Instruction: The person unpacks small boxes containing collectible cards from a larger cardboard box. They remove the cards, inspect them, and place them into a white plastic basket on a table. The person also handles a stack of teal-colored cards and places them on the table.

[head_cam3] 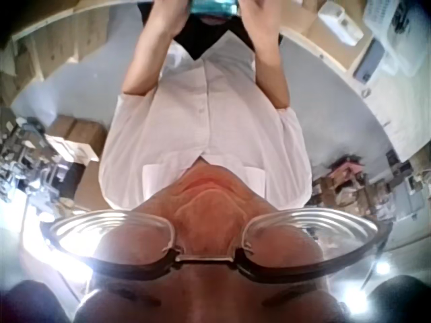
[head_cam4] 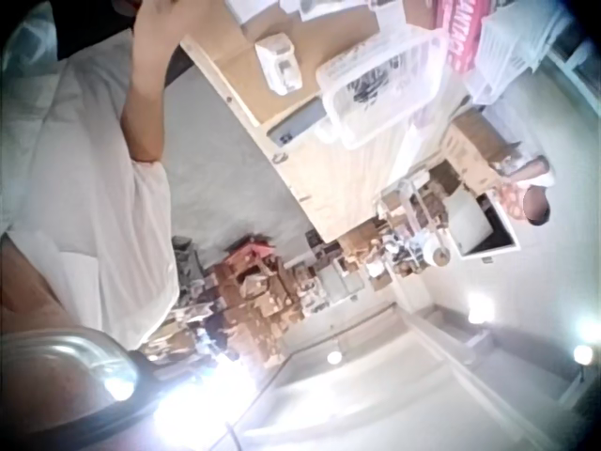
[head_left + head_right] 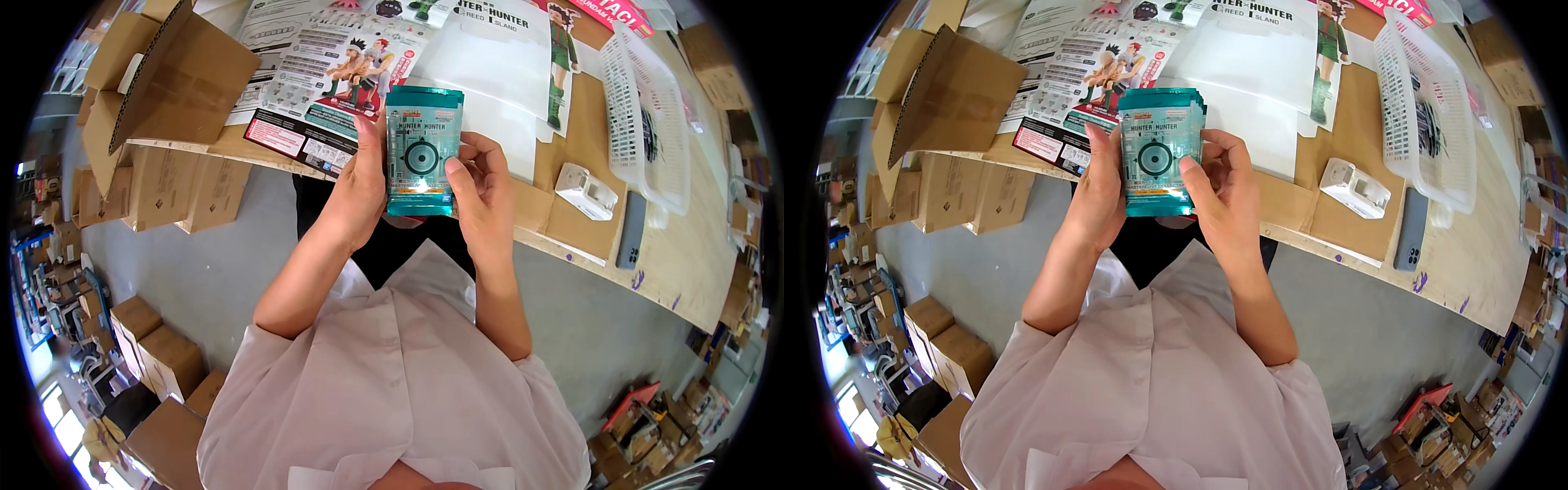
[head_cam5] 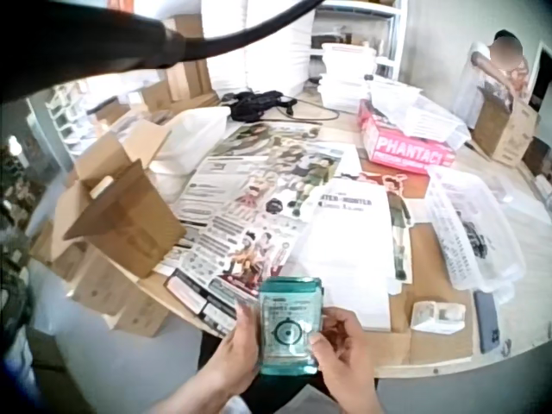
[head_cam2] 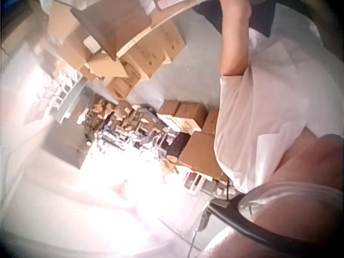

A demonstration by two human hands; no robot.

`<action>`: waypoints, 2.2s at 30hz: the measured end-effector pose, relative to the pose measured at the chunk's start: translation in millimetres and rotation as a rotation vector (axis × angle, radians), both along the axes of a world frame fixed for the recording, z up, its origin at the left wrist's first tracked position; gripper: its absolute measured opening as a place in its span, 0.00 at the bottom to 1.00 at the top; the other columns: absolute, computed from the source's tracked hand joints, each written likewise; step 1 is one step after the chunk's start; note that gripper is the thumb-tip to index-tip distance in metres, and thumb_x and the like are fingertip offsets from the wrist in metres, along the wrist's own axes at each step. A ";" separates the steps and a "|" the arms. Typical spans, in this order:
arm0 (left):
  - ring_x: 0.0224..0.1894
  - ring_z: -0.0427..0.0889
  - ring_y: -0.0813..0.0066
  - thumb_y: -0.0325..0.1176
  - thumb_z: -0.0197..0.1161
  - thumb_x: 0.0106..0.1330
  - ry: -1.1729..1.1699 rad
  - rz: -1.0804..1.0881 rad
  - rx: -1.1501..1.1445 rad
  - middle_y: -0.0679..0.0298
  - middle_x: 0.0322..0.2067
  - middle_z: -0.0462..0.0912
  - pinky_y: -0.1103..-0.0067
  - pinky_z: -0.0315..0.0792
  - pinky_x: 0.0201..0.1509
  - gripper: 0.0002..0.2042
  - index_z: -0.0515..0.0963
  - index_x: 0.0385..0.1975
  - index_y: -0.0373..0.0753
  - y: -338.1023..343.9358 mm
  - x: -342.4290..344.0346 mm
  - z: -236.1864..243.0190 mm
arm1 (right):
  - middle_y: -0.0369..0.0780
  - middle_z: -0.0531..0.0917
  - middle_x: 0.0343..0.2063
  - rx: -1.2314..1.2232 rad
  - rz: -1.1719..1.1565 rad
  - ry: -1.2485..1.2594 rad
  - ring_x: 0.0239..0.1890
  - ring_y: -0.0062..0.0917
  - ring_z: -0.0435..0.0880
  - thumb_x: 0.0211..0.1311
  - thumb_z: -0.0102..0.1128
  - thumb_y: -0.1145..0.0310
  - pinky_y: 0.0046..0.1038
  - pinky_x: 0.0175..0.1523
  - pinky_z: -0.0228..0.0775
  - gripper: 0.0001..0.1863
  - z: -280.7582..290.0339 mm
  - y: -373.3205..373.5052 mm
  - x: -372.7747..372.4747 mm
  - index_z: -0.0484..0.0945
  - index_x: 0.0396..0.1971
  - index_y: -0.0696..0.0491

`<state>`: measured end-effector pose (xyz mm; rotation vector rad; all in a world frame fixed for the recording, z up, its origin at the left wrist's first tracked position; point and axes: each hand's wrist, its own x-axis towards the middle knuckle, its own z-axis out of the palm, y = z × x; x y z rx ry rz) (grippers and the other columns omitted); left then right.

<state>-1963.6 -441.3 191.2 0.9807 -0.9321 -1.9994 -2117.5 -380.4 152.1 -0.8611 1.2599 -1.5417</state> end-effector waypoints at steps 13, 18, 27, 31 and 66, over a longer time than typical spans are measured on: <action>0.57 0.78 0.77 0.34 0.59 0.82 -0.245 -0.088 -0.405 0.61 0.55 0.81 0.76 0.73 0.64 0.21 0.66 0.69 0.33 -37.0 -60.4 -5.8 | 0.50 0.88 0.37 0.066 -0.175 0.408 0.32 0.34 0.89 0.72 0.64 0.64 0.35 0.37 0.80 0.23 22.1 -22.8 -43.6 0.76 0.59 0.62; 0.54 0.80 0.78 0.30 0.60 0.81 -0.298 -0.039 -0.463 0.62 0.54 0.83 0.77 0.74 0.61 0.15 0.73 0.62 0.33 -52.8 -86.7 -27.7 | 0.56 0.86 0.33 0.108 -0.236 0.754 0.32 0.49 0.86 0.69 0.63 0.61 0.45 0.40 0.80 0.23 13.1 -39.5 -65.7 0.81 0.54 0.63; 0.51 0.81 0.77 0.30 0.60 0.81 -0.462 0.101 -0.537 0.62 0.53 0.83 0.78 0.78 0.54 0.18 0.71 0.66 0.33 -38.8 -111.6 -39.8 | 0.49 0.83 0.32 0.096 -0.367 0.972 0.35 0.45 0.86 0.68 0.67 0.61 0.41 0.39 0.81 0.17 -0.3 -42.1 -71.3 0.84 0.40 0.63; 0.53 0.80 0.75 0.29 0.57 0.81 -0.367 0.104 -0.526 0.62 0.55 0.81 0.77 0.78 0.56 0.20 0.68 0.69 0.32 -32.8 -117.5 -38.5 | 0.49 0.81 0.34 0.166 -0.312 0.943 0.35 0.44 0.86 0.69 0.67 0.61 0.40 0.37 0.81 0.18 0.5 -41.4 -75.1 0.81 0.40 0.64; 0.78 0.64 0.54 0.19 0.57 0.74 -0.712 0.312 -0.913 0.48 0.76 0.64 0.56 0.55 0.82 0.32 0.58 0.77 0.29 -16.2 7.9 -41.1 | 0.45 0.85 0.39 0.220 0.319 1.415 0.46 0.39 0.85 0.50 0.83 0.63 0.39 0.52 0.75 0.23 -1.1 -173.0 -505.8 0.81 0.42 0.56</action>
